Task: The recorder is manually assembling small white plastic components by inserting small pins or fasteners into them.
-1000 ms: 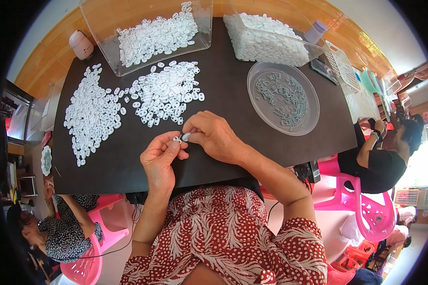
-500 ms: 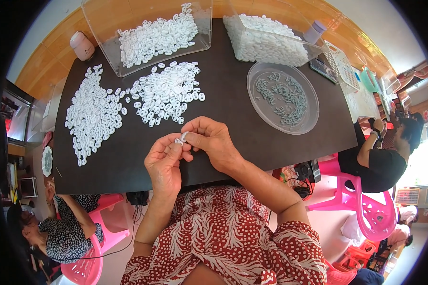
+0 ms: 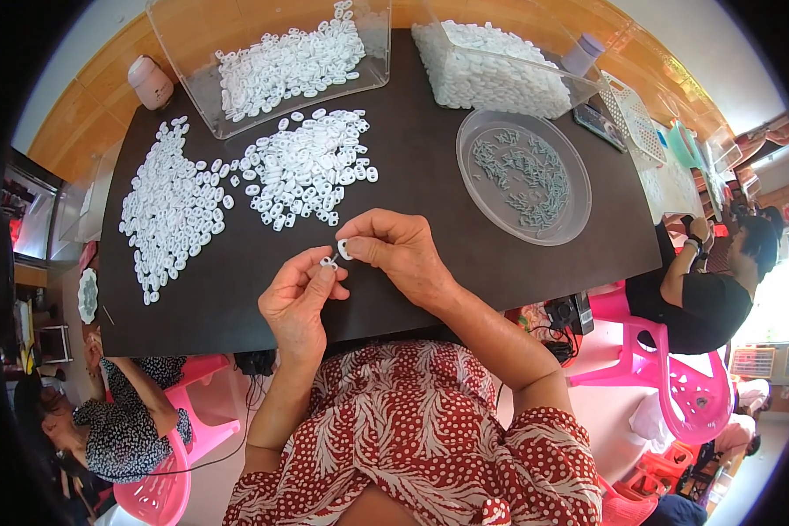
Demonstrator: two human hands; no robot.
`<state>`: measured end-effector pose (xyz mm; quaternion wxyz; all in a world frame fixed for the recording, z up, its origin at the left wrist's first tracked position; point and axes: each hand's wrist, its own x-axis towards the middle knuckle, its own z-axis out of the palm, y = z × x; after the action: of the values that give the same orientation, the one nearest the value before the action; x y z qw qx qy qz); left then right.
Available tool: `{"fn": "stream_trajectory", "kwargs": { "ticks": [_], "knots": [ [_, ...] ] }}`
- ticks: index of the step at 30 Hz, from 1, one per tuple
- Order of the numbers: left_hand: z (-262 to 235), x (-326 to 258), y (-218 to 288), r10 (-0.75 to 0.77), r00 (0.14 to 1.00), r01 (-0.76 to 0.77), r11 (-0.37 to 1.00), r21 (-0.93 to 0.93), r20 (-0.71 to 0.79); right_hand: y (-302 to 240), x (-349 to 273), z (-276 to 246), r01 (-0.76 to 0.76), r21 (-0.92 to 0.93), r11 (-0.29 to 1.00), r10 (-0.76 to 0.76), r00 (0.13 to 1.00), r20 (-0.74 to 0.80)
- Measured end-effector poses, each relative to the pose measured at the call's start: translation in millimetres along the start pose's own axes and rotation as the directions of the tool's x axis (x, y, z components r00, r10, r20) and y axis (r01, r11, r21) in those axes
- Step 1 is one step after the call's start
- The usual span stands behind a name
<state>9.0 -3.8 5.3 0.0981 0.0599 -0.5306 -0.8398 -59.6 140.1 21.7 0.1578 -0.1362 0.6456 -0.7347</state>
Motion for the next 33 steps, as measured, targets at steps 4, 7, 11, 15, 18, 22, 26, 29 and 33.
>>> {"fn": "stream_trajectory", "kwargs": {
  "ticks": [4,7,11,15,18,22,26,29,33],
  "knots": [
    [0,0,-1,-0.006,1.0,0.006,1.0,0.01,-0.014,-3,0,1,0.043,-0.05,0.998,-0.042,0.999,0.007],
    [1,-1,-1,-0.009,1.0,0.01,1.0,0.029,-0.01,1,2,1,0.106,-0.134,0.985,-0.106,0.994,0.007],
    [2,-1,-1,0.005,1.0,-0.004,0.999,0.049,-0.021,-1,1,2,0.128,-0.19,0.973,-0.125,0.992,0.027],
    [2,-2,-2,0.013,0.999,-0.01,0.995,0.097,-0.038,-2,1,3,0.154,-0.286,0.946,-0.15,0.988,0.038],
    [3,-2,-2,0.04,0.997,-0.032,0.991,0.13,-0.06,-2,0,6,0.134,-0.306,0.942,-0.133,0.991,0.026],
    [4,-2,-5,0.062,0.996,-0.054,0.992,0.115,-0.069,-2,-1,7,0.042,-0.183,0.982,-0.04,0.999,0.014],
    [5,-1,-5,0.059,0.996,-0.051,0.992,0.119,-0.061,1,-2,11,0.066,-0.222,0.973,-0.064,0.998,0.018],
    [6,2,-7,0.049,0.997,-0.045,0.997,0.066,-0.067,3,-3,14,0.155,-0.281,0.947,-0.165,0.986,-0.011],
    [5,3,-10,0.014,0.998,-0.014,1.0,0.0,-0.067,1,-4,13,0.203,-0.333,0.921,-0.21,0.978,0.016]
  ]
}}
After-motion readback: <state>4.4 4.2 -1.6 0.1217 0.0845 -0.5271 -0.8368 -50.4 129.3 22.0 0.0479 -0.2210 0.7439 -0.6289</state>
